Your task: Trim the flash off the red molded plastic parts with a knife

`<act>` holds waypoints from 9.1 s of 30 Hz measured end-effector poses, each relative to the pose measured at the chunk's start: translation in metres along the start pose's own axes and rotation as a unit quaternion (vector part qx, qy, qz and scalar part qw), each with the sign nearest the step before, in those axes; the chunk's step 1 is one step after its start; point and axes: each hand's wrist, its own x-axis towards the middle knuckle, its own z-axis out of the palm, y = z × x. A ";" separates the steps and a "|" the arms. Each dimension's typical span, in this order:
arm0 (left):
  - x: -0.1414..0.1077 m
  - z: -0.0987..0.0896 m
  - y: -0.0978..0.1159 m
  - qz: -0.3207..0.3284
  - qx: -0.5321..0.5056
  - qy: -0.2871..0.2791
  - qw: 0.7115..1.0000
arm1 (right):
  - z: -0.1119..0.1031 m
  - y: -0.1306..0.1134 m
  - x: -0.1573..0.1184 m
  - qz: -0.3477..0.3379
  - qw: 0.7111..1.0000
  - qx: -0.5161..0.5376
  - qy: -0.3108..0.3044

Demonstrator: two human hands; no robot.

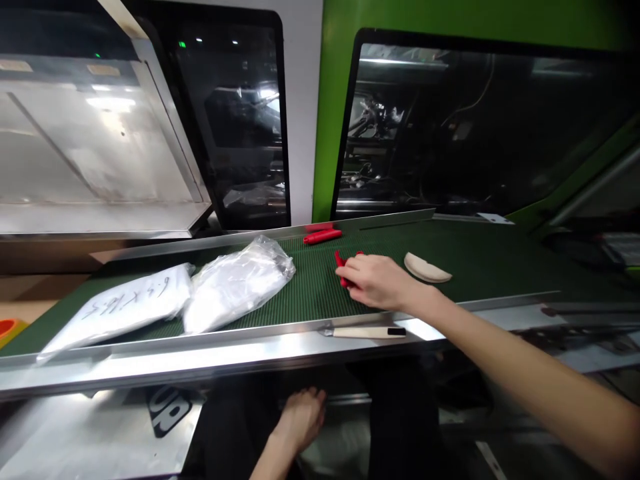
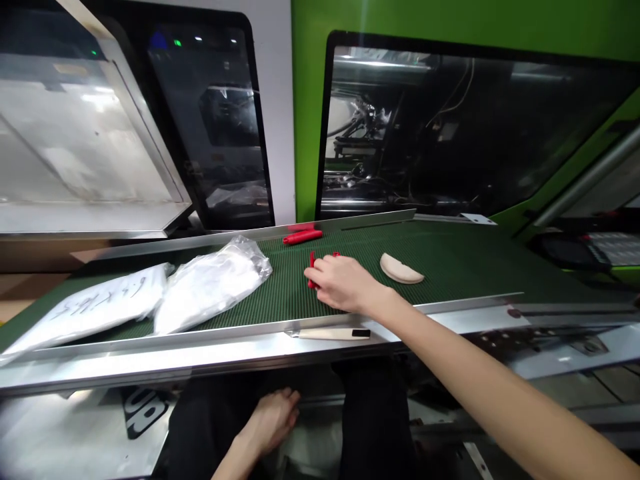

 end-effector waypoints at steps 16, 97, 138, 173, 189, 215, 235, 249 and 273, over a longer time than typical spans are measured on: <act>-0.107 -0.066 0.111 -0.153 -0.730 0.254 0.615 | 0.019 -0.136 -0.107 -0.069 0.955 0.212 0.194; -0.137 -0.066 0.136 -0.094 -0.729 0.154 0.660 | -0.015 -0.151 -0.106 -0.007 0.955 0.277 0.106; -0.129 -0.062 0.126 -0.041 -0.714 0.118 0.689 | 0.004 -0.164 -0.096 0.204 0.846 0.486 0.075; -0.137 -0.063 0.137 -0.082 -0.652 0.071 0.751 | 0.001 -0.152 -0.123 0.068 0.944 0.277 0.165; -0.137 -0.057 0.134 0.023 -0.738 -0.015 0.674 | 0.014 -0.149 -0.127 0.156 0.894 0.390 0.154; -0.150 -0.054 0.145 0.105 -0.814 -0.082 0.565 | 0.026 -0.148 -0.123 0.239 0.865 0.387 0.212; -0.147 -0.047 0.131 -0.125 -0.873 -0.085 0.463 | 0.017 -0.130 -0.123 -0.009 0.938 0.288 0.193; -0.145 -0.044 0.134 -0.061 -0.865 -0.117 0.485 | 0.022 -0.128 -0.126 -0.027 0.946 0.255 0.199; -0.129 -0.058 0.117 -0.025 -0.924 -0.203 0.323 | 0.012 -0.150 -0.130 0.236 0.858 0.425 0.167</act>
